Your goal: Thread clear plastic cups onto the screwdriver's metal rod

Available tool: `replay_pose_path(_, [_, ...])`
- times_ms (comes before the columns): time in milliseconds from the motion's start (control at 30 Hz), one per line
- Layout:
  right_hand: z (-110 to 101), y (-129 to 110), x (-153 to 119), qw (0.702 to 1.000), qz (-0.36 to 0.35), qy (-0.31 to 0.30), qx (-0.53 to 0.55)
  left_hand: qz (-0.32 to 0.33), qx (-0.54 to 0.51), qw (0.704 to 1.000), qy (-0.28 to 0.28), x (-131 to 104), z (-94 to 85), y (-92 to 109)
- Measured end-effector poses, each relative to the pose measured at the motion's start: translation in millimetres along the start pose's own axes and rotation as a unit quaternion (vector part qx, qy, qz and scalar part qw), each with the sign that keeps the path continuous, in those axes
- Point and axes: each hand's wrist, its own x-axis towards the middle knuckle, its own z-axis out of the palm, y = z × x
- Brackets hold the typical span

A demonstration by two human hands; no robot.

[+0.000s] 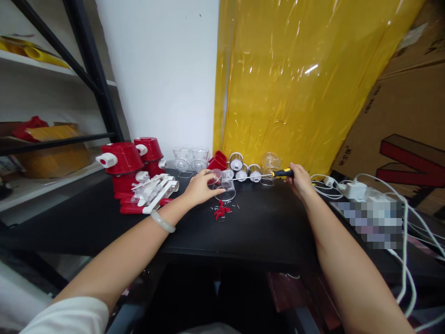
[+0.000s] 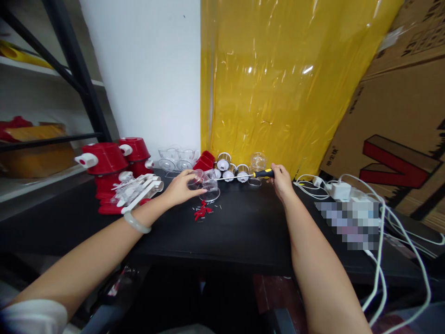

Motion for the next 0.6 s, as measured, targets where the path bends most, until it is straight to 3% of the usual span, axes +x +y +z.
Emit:
replay_pose_path(233, [-4.1,-9.3,-4.1,0.992,0.05,-0.036,0.109,-0.004,0.002,1.0,-0.002,-0.1,-0.5,0.8])
replay_pose_path(500, [0.2,-2.2,-1.3,1.0,0.03,0.011,0.0,0.001,-0.003,1.0,0.002,0.1,-0.1,0.8])
replay_pose_path(600, [1.8,-4.2,-2.5,0.999,0.032,0.02,0.025,-0.001,-0.003,1.0,-0.001,0.1,-0.2,0.7])
